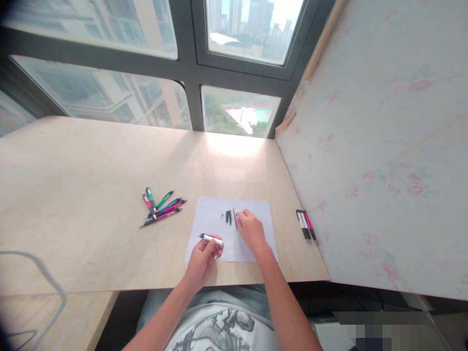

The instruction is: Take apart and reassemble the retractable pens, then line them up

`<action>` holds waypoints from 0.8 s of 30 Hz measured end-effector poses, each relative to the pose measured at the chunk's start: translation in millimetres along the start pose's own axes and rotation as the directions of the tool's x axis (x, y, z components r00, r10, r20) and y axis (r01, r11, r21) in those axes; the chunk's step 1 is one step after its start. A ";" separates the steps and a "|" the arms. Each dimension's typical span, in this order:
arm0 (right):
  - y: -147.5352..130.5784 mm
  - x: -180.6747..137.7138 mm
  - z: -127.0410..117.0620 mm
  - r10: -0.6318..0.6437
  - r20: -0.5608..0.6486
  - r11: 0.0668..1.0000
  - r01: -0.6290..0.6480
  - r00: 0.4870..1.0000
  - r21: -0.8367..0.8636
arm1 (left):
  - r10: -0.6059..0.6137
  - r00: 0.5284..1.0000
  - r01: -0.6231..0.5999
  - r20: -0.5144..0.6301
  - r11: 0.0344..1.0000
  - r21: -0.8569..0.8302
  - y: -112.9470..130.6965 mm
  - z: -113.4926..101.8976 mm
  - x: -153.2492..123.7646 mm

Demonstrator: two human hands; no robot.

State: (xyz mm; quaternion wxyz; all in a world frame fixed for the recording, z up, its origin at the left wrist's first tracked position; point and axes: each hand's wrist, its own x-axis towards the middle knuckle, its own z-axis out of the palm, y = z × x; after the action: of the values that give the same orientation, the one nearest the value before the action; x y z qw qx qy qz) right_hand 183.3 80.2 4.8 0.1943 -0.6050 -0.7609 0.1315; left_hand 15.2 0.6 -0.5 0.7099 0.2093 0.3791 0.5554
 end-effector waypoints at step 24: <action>-36.2 -66.0 -9.9 0.267 0.185 0.520 -0.303 0.946 0.799 | -0.029 0.999 0.028 -0.020 0.999 -0.034 4.5 1.4 0.1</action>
State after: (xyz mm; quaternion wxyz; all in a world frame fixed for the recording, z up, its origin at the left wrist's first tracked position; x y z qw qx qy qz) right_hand 169.0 7.3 20.3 0.4125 -0.5594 -0.5071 0.5097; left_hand 13.4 2.2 3.6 0.7173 0.1864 0.3800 0.5535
